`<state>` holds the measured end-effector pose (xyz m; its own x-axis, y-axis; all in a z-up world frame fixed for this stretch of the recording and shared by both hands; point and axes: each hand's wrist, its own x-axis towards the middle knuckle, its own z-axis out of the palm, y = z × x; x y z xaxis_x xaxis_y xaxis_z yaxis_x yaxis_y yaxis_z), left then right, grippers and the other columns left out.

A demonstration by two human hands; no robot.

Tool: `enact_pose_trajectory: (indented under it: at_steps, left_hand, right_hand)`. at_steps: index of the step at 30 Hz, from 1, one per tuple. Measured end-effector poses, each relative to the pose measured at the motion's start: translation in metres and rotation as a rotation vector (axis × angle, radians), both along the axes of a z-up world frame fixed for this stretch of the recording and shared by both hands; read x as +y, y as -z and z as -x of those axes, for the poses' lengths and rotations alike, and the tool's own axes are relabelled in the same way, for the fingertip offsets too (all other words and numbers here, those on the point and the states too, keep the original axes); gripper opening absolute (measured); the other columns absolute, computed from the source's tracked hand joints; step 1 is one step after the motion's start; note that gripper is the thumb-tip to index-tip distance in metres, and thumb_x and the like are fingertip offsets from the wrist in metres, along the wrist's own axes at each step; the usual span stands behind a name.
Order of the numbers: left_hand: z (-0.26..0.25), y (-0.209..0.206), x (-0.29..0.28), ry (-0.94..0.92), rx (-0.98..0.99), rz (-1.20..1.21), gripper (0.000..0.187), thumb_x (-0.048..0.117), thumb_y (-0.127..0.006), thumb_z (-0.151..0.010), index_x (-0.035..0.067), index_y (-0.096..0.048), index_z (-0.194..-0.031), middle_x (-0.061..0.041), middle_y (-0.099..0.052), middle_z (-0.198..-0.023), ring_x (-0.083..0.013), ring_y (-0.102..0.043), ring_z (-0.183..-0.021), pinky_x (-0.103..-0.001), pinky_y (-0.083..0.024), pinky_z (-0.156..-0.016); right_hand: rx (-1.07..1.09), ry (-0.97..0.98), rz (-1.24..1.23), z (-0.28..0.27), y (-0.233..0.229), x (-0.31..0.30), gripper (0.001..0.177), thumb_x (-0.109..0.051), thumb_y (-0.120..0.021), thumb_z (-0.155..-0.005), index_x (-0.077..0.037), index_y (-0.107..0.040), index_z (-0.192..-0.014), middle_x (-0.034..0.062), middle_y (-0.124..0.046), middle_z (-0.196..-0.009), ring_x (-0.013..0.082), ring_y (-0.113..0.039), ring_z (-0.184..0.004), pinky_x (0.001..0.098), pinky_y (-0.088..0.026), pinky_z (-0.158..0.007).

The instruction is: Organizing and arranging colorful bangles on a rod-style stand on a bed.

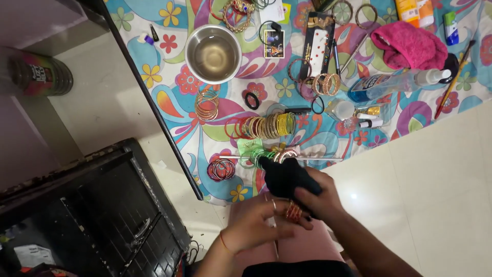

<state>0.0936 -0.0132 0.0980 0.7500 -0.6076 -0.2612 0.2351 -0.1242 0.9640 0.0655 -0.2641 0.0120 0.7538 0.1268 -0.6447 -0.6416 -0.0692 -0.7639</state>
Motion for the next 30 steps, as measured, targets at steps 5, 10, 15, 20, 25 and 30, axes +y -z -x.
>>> enact_pose_trajectory:
  at_steps: [5, 10, 15, 20, 25, 30]
  left_hand:
    - [0.011, -0.007, -0.014, 0.037, 0.219, 0.118, 0.014, 0.027, -0.070, -0.096, 0.014, -0.074, -0.099, -0.002, -0.075, -0.100, -0.0183, -0.074, -0.096, -0.029, -0.055, -0.085]
    - [0.031, -0.013, -0.024, -0.024, 0.012, 0.160, 0.012, 0.022, -0.063, -0.105, 0.013, -0.071, -0.102, -0.002, -0.073, -0.103, -0.0226, -0.070, -0.105, -0.039, -0.044, -0.103]
    - [0.071, 0.013, -0.031, 0.079, -0.147, -0.032, 0.009, 0.020, -0.066, -0.101, 0.013, -0.071, -0.100, -0.002, -0.073, -0.096, -0.0229, -0.069, -0.102, -0.049, -0.034, -0.104]
    - [0.089, 0.028, -0.032, 0.227, -0.323, -0.184, 0.013, 0.015, -0.066, -0.091, 0.011, -0.068, -0.103, -0.003, -0.070, -0.104, -0.0228, -0.067, -0.106, -0.048, -0.033, -0.089]
    - [0.067, 0.028, -0.013, -0.057, -0.394, -0.210, 0.021, 0.010, -0.062, -0.089, 0.010, -0.070, -0.109, -0.004, -0.071, -0.112, -0.0225, -0.066, -0.112, -0.048, -0.034, -0.093]
    - [0.062, 0.059, 0.016, -0.422, -0.502, -0.581, 0.021, 0.015, -0.063, -0.088, 0.006, -0.069, -0.106, -0.010, -0.070, -0.108, -0.0269, -0.063, -0.115, -0.050, -0.033, -0.099]
  right_hand:
    - [-0.455, -0.263, -0.193, -0.016, -0.035, -0.010, 0.048, -0.029, -0.073, -0.093, 0.003, -0.064, -0.128, 0.0154, -0.071, -0.114, 0.0221, -0.073, -0.097, 0.0349, -0.062, -0.084]
    - [0.508, 0.252, -0.591, -0.021, -0.061, 0.026, 0.058, -0.041, -0.053, -0.094, 0.004, -0.060, -0.130, 0.0232, -0.072, -0.113, 0.0329, -0.071, -0.098, 0.0440, -0.057, -0.087]
    - [0.988, 0.388, -0.791, -0.032, -0.076, 0.054, 0.064, -0.049, -0.042, -0.089, 0.001, -0.062, -0.123, 0.0219, -0.071, -0.103, 0.0354, -0.073, -0.091, 0.0460, -0.059, -0.085]
    - [0.556, 0.059, -0.136, -0.016, -0.020, 0.074, 0.049, -0.034, -0.062, -0.095, 0.010, -0.067, -0.116, 0.0223, -0.068, -0.089, 0.0291, -0.065, -0.071, 0.0395, -0.050, -0.059]
    - [0.610, 0.238, 0.011, -0.002, -0.015, 0.039, 0.051, -0.043, -0.056, -0.094, 0.000, -0.069, -0.117, 0.0145, -0.068, -0.082, 0.0227, -0.062, -0.063, 0.0344, -0.048, -0.052]
    - [0.316, 0.110, 0.216, 0.015, 0.024, -0.106, 0.047, -0.040, -0.059, -0.096, 0.004, -0.077, -0.102, 0.0068, -0.076, -0.080, 0.0115, -0.067, -0.067, 0.0271, -0.056, -0.059]
